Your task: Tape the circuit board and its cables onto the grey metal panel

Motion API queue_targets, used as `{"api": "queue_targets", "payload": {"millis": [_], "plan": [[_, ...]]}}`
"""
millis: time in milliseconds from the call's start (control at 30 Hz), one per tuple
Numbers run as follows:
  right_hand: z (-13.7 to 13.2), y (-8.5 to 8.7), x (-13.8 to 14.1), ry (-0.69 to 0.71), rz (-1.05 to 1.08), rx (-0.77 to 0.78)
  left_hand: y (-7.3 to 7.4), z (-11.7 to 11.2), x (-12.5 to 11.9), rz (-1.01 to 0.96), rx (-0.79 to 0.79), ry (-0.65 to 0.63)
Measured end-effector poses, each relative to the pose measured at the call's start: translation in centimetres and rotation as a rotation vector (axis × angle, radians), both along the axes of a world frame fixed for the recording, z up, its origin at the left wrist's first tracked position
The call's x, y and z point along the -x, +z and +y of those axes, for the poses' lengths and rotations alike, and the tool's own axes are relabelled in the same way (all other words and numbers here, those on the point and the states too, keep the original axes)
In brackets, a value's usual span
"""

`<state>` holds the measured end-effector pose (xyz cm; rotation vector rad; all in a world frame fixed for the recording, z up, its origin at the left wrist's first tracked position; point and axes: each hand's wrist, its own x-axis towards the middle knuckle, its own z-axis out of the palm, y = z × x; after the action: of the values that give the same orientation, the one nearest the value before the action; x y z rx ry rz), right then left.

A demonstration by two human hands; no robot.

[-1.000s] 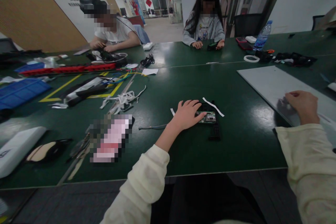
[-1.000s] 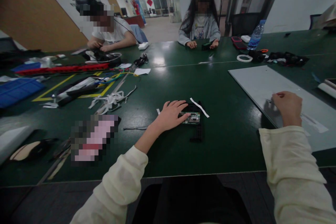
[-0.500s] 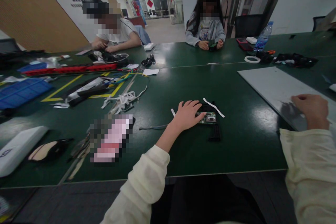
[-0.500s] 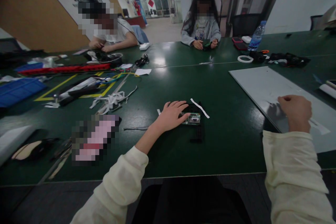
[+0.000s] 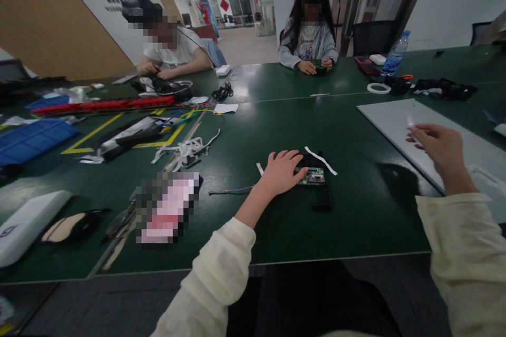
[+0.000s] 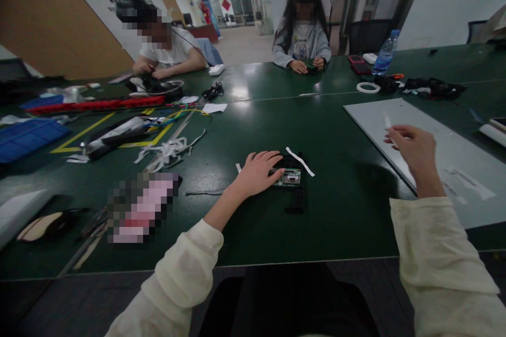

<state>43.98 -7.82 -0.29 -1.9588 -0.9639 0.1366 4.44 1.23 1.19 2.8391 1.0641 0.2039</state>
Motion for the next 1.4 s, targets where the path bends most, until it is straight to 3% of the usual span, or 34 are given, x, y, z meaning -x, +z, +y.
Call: {"api": "queue_targets", "payload": {"millis": [33,133,233,367,467,533,667,833,933,1167,1400], "plan": [[0.6,0.6,2.0,0.121,0.151,-0.053,-0.1,0.0,0.0,-0.001,0.0,0.003],[2.0,2.2,8.4,0.406,0.335,-0.115,-0.2,0.0,-0.1,-0.007,-0.006,0.013],[2.8,3.4,15.0,0.696,0.453,-0.065,-0.3,-0.2,-0.2,-0.014,-0.023,0.03],[3.3,4.2,22.4,0.925,0.547,-0.062,-0.3,-0.5,-0.3,-0.056,-0.042,0.028],[3.5,3.8,25.6,1.057,0.473,-0.098,-0.4,-0.5,-0.1,-0.043,-0.018,0.016],[3.5,3.2,26.6,1.092,0.37,-0.087,-0.6,-0.4,0.1,-0.004,-0.004,0.016],[3.4,2.3,27.0,1.032,0.133,-0.058,-0.8,-0.4,0.4,0.017,0.006,0.021],[2.7,3.0,26.9,1.019,-0.275,-0.003,-0.4,-0.6,0.5,0.009,0.029,0.006],[2.0,3.2,26.9,1.005,-0.414,0.082,-0.4,-0.5,0.4,0.021,0.039,0.006],[0.6,3.4,26.4,1.052,-0.602,0.213,-0.5,-0.1,0.2,-0.032,0.018,-0.022],[-0.2,4.1,26.0,1.117,-0.491,0.196,-0.6,0.3,0.5,-0.074,0.02,-0.066]]}}
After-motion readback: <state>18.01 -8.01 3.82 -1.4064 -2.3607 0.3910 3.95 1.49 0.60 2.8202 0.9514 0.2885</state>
